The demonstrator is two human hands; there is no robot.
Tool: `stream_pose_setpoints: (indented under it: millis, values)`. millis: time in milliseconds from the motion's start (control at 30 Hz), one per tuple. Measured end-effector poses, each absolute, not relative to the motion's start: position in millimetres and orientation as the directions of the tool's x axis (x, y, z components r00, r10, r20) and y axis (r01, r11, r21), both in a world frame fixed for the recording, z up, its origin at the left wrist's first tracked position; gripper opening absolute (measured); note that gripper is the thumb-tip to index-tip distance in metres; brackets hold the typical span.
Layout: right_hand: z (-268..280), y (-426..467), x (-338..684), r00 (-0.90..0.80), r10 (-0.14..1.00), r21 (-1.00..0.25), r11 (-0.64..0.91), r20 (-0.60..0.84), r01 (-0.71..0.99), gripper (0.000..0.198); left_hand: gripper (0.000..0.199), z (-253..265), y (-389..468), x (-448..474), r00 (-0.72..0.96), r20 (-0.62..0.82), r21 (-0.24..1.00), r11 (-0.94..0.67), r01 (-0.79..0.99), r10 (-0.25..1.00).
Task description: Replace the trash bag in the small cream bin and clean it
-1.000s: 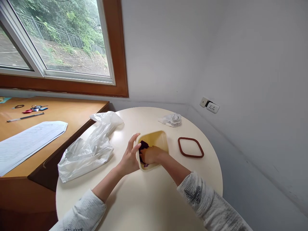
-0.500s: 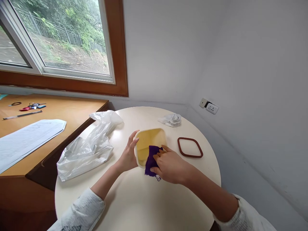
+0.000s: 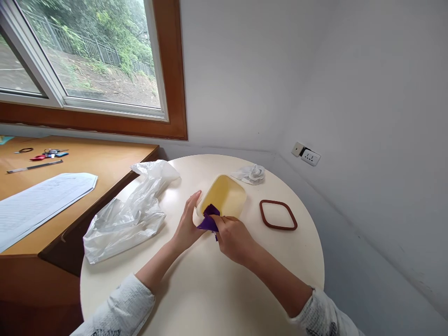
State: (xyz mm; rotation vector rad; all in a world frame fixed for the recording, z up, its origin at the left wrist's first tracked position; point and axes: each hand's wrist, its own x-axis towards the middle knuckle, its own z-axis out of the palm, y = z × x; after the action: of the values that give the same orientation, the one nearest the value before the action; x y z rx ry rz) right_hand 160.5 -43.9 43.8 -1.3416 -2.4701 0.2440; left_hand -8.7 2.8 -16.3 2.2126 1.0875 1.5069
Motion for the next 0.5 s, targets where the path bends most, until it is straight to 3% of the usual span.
stream_pose_setpoints:
  millis: [100, 233, 400, 500]
  values:
    - [44.1, -42.0, 150.5, -0.421, 0.876, -0.542, 0.479, 0.237, 0.691, 0.037, 0.092, -20.2, 4.2, -5.7, 0.121, 0.719, 0.566, -0.678, 0.469, 0.684]
    - [45.2, -41.1, 136.1, -0.331, 0.909, -0.733, 0.403, 0.253, 0.547, 0.024, 0.088, -25.4, 7.7, -1.7, 0.193, 0.784, 0.406, -0.721, 0.561, 0.591]
    - [51.0, -45.4, 128.3, -0.491, 0.852, -0.794, 0.421, 0.181, 0.439, 0.022, 0.081, -24.6, 8.9, -9.6, 0.182, 0.756, 0.450, -0.701, 0.554, 0.629]
    - [57.6, -49.0, 137.4, -0.591, 0.798, -0.685, 0.495, 0.115, 0.535, 0.026, 0.089, -20.9, 8.1, -13.9, 0.174, 0.736, 0.480, -0.686, 0.547, 0.654]
